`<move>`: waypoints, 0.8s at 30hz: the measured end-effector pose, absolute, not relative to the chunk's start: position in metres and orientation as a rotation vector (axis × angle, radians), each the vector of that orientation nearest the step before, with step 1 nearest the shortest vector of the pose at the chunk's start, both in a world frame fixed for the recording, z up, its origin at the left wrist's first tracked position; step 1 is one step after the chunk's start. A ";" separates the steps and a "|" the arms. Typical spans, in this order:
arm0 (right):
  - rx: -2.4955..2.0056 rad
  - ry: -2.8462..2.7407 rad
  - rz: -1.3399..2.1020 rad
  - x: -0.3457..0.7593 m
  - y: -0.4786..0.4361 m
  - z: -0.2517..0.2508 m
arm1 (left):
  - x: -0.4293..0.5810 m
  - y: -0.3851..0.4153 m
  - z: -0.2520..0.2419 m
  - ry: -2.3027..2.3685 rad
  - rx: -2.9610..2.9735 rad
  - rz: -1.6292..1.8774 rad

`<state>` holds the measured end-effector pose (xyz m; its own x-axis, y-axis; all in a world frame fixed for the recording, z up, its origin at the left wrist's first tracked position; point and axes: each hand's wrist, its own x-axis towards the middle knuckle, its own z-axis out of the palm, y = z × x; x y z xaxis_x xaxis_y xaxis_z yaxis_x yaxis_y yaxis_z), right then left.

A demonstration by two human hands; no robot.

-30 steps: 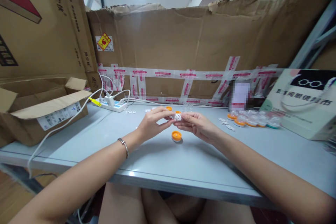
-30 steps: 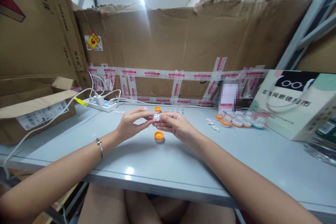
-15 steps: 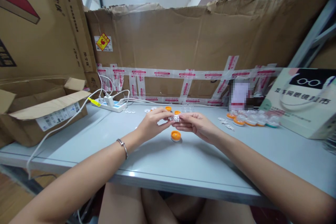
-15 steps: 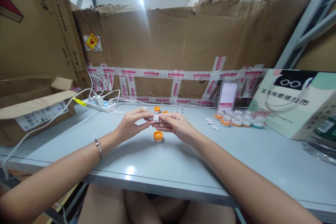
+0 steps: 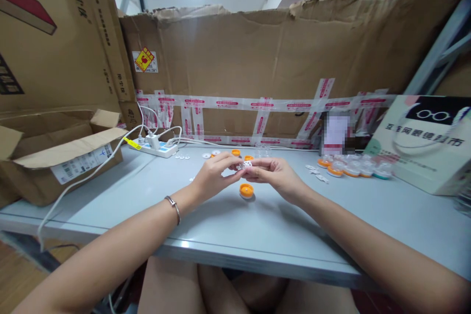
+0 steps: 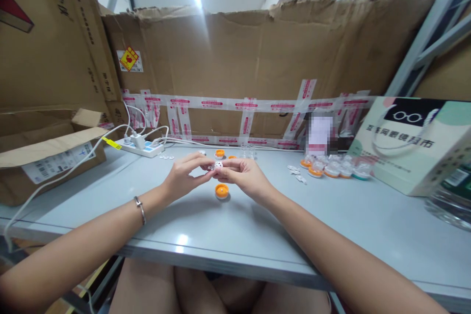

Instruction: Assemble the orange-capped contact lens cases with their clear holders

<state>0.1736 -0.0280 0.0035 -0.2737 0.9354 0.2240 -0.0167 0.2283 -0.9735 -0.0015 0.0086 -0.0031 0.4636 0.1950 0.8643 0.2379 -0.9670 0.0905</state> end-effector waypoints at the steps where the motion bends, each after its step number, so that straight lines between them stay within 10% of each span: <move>1: -0.897 -1.541 1.200 0.173 -0.029 0.004 | -0.001 0.009 -0.004 -0.396 -2.650 -1.557; 24: -0.884 -1.571 1.067 0.171 -0.025 -0.001 | 0.001 0.008 -0.007 -0.445 -2.589 -1.520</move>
<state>0.1709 -0.0253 -0.0011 -0.2332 0.9159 0.3268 0.0334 0.3434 -0.9386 0.0009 0.0076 -0.0074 0.4569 0.1961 0.8676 0.3024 -0.9516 0.0558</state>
